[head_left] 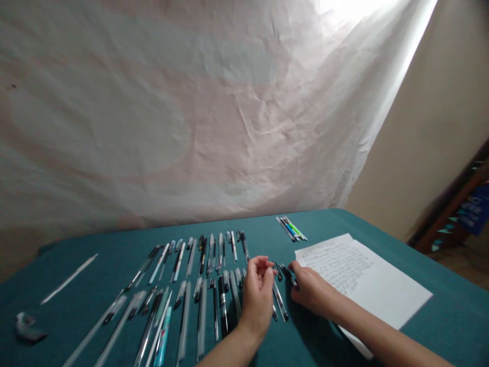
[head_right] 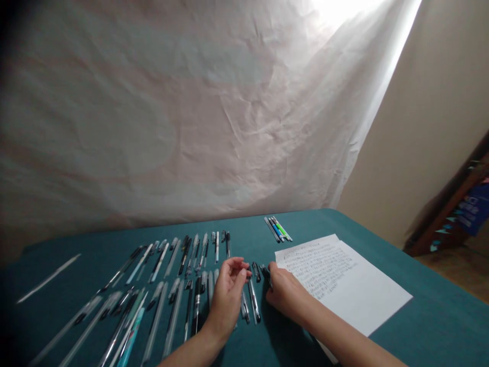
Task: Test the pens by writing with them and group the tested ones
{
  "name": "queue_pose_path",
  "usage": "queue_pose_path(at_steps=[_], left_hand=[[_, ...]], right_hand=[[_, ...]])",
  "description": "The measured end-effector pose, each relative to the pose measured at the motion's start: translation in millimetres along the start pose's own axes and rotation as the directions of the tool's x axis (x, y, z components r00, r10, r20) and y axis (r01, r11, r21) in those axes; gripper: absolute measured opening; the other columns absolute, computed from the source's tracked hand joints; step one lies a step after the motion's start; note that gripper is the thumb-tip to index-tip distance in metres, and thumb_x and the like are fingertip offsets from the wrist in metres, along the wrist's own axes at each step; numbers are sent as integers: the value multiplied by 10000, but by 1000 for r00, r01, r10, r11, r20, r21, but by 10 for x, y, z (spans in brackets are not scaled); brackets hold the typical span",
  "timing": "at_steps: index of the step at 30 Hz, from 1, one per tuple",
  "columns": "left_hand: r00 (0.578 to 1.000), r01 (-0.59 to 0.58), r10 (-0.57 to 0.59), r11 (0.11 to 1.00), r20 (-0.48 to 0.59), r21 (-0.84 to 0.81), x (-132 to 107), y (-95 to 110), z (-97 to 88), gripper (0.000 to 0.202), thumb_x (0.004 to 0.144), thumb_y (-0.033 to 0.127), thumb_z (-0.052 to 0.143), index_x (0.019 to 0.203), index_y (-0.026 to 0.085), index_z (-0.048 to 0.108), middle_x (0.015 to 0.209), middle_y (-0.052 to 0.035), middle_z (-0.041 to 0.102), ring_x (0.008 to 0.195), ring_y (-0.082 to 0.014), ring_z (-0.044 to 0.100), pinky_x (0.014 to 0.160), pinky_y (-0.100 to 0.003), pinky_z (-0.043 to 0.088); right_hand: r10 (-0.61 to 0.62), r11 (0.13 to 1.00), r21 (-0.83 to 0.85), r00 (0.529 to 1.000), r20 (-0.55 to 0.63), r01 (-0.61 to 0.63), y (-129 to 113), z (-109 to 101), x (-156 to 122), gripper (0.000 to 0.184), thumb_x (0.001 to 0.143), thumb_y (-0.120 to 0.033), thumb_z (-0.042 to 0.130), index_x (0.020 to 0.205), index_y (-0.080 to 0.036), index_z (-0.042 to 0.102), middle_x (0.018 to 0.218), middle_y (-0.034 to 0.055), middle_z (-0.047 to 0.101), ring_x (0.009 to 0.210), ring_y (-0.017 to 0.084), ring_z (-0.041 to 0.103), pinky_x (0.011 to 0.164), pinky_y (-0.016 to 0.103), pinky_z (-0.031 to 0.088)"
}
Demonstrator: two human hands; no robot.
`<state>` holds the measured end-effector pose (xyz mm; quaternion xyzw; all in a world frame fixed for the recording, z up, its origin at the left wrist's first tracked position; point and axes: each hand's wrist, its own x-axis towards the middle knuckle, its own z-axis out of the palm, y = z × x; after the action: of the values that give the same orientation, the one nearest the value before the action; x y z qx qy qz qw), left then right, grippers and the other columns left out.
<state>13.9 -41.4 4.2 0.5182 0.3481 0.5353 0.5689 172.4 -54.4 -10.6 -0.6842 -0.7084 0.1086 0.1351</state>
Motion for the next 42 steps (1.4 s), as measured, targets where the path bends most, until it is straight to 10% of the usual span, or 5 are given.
queue_pose_path(at_steps=[6, 15, 27, 42], left_hand=[[994, 108, -109, 993, -12, -44, 13, 9, 29, 285, 785, 278, 534, 1040, 170, 468, 959, -64, 567, 768, -139, 585, 668, -260, 449], [973, 209, -208, 978, 102, 7, 7, 94, 32, 268, 747, 390, 583, 846, 142, 556, 721, -24, 574, 667, -135, 531, 598, -234, 390], [940, -57, 14, 992, -340, -117, 452, 247, -310, 273, 804, 436, 485, 837, 166, 516, 843, -31, 583, 735, -125, 533, 652, -242, 415], [943, -68, 13, 986, -331, -153, 474, 315, -317, 207, 808, 372, 496, 817, 165, 515, 810, -16, 569, 719, -116, 517, 641, -231, 409]], right_hand=[[12, 975, 222, 1000, 3, -12, -35, -181, 20, 241, 635, -121, 503, 871, -155, 540, 619, 6, 584, 555, 132, 539, 489, 207, 310], [-126, 719, 688, 992, -17, 103, -314, -296, -121, 164, 709, -141, 522, 868, -167, 489, 613, -52, 458, 513, 69, 409, 449, 172, 304], [-165, 786, 610, 985, 47, 102, -278, -508, -155, 188, 805, -318, 504, 934, -198, 567, 637, -23, 481, 553, 105, 402, 491, 210, 322], [-166, 782, 614, 985, 44, 105, -275, -514, -181, 239, 809, -308, 499, 998, -197, 592, 645, -16, 484, 558, 109, 397, 502, 216, 323]])
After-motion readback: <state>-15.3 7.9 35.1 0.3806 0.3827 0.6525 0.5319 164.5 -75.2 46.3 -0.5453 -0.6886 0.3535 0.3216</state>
